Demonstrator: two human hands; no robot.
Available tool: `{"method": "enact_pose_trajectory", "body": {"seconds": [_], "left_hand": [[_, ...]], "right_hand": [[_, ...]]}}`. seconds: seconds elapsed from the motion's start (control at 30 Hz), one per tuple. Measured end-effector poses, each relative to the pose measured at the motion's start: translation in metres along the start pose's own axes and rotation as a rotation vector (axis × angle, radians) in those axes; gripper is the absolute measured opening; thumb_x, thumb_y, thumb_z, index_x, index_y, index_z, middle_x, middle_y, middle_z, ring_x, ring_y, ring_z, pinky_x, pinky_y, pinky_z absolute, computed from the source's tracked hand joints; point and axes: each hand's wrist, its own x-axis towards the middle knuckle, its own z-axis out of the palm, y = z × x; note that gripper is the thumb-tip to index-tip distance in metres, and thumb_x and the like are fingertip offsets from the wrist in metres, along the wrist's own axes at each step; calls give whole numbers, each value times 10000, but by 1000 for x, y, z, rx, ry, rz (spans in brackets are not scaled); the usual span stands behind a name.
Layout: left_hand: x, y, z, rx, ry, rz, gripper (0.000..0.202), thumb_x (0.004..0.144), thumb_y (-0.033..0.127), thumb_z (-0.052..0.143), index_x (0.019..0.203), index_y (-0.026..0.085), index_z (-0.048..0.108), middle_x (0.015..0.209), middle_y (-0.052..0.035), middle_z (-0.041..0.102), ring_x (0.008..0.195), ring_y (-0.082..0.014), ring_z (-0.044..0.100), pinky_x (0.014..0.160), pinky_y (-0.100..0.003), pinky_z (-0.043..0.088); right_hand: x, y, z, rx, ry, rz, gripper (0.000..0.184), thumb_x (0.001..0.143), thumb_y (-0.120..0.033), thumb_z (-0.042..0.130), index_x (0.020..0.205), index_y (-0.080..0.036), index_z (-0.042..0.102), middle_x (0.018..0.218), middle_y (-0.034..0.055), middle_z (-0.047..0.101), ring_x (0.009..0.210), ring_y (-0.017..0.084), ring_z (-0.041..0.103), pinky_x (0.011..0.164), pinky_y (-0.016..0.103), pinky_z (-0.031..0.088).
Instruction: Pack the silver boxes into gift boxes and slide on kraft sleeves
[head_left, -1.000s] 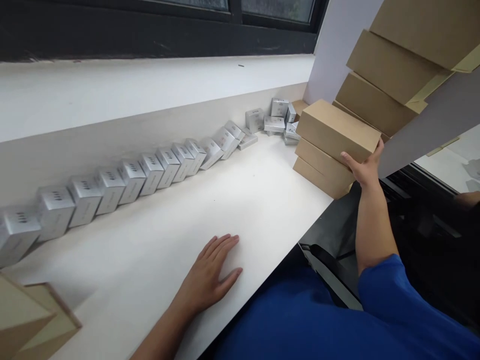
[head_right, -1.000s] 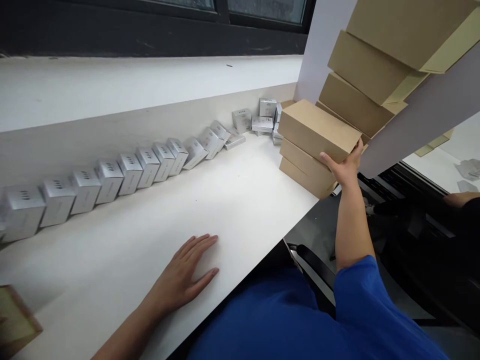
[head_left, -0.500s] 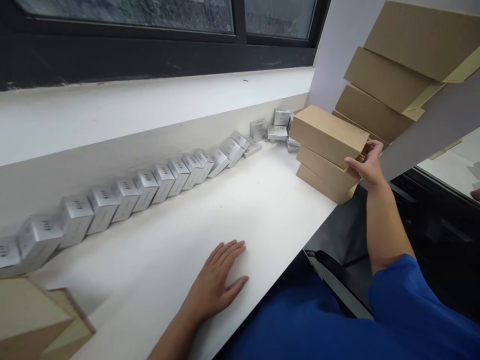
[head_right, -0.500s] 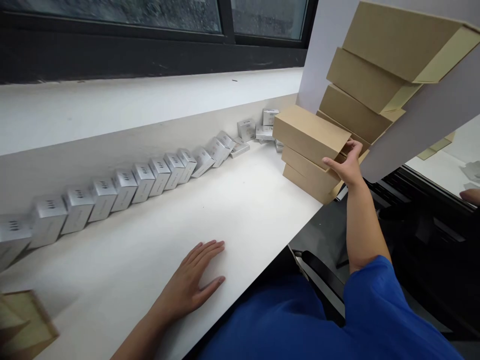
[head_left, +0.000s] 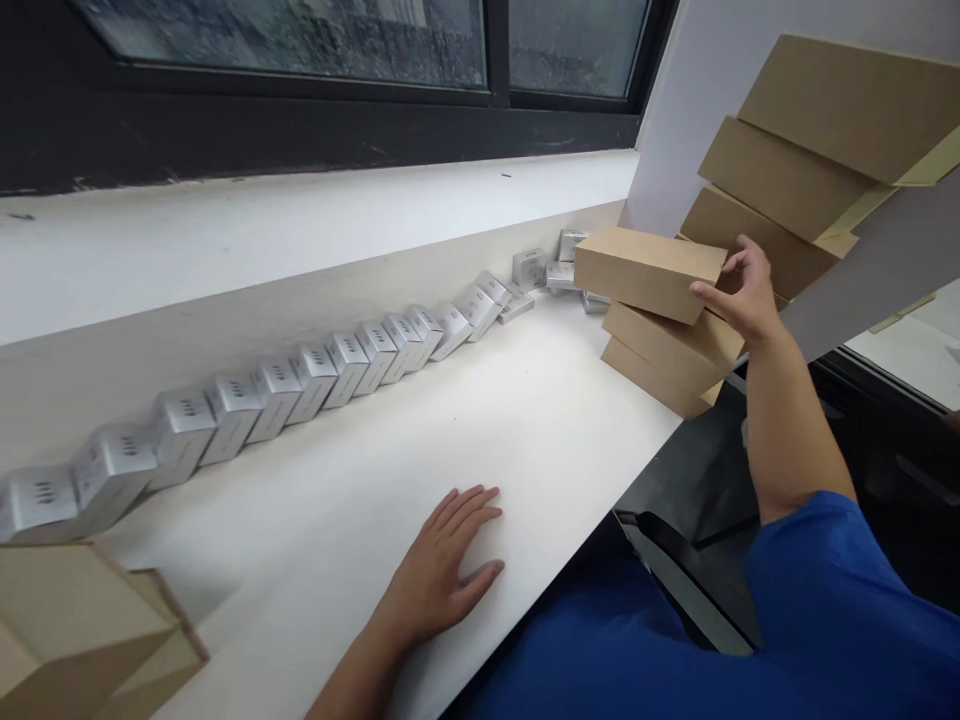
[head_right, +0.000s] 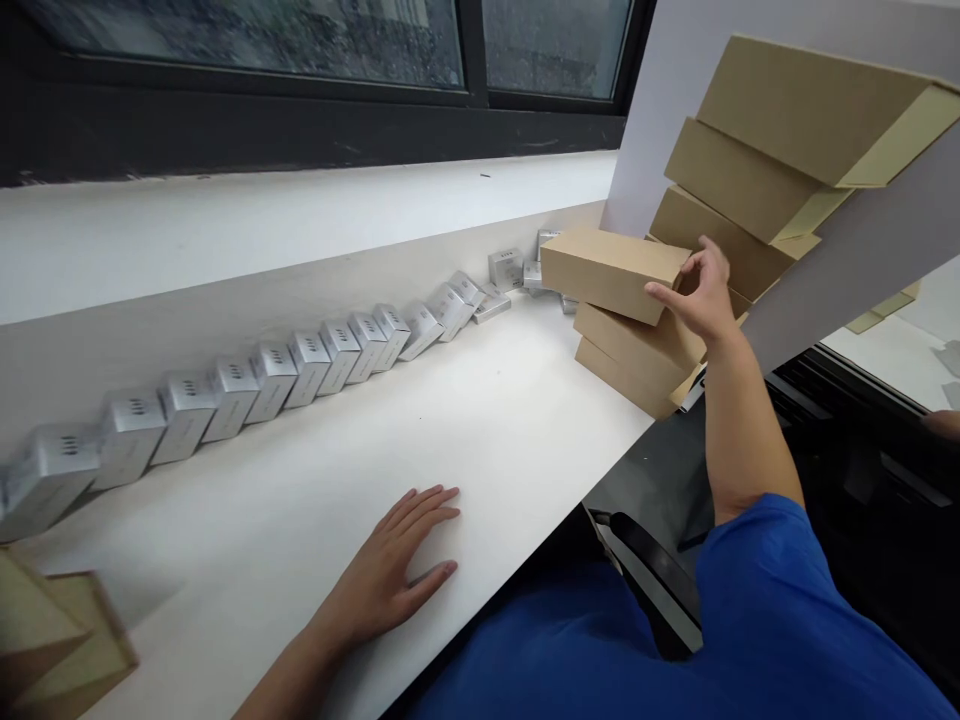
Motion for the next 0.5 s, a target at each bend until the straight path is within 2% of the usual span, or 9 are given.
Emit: {"method": "enact_pose_trajectory", "body": {"seconds": [0.07,0.13,0.23,0.3,0.33,0.4,0.47,0.5], "left_hand": [[0,0,0,-7,-7,-4,445,994,354,657,1425,259,603,1583,-112,637,1466,-334,619,1255,-622,488],[1,-1,0,-9,-11,-1,453,992,357,660,1430,261,597,1580,-111,640,1462,-337,622,1249,-628,494],[2,0,-1,-8,-10,-5,454,997,354,655,1436,263,583,1576,-108,644,1465,-335,621,1244,-633,500],[1,0,-1,-16,-13,-11,460,1000,349,648,1445,264,571,1578,-105,642,1473,-330,614,1248,-632,497],[0,1,-1,-22,-12,-14,463,1002,347,646,1451,267,565,1579,-104,641,1477,-329,611,1253,-631,492],[-3,1,0,-41,-7,-19,482,1004,343,645,1471,276,546,1577,-103,642,1483,-329,605,1268,-634,474],[-7,-1,0,-73,8,-58,543,1009,352,650,1526,282,499,1574,-118,641,1489,-339,598,1262,-631,480],[-9,-2,-1,-102,24,-102,579,1017,367,650,1560,285,466,1570,-129,640,1481,-341,604,1243,-616,504]], "right_hand": [[20,-24,-5,-93,-84,-19,571,731,-593,929,1012,-286,539,1576,174,498,1544,419,333,1318,712,236],[46,-49,4,-167,-263,52,662,701,-577,962,1125,-243,579,1473,194,576,1445,427,461,1278,724,319],[88,-71,38,-328,-594,331,848,739,-628,901,1323,-135,535,1433,221,595,1367,390,577,1209,645,453],[113,-70,60,-372,-686,490,848,807,-690,783,1342,-86,525,1458,252,569,1367,366,602,1185,589,491],[123,-67,67,-372,-699,539,860,761,-681,818,1331,-101,538,1450,248,579,1360,375,614,1174,594,502],[135,-62,74,-350,-674,514,959,535,-570,986,1301,-171,570,1398,211,629,1337,434,622,1168,673,500],[132,-69,72,-353,-654,356,1140,305,-379,1065,1321,-226,571,1373,180,653,1346,511,588,1175,777,455],[123,-79,70,-362,-668,249,1216,263,-343,1066,1361,-230,555,1393,178,641,1368,539,561,1187,801,425]]}}
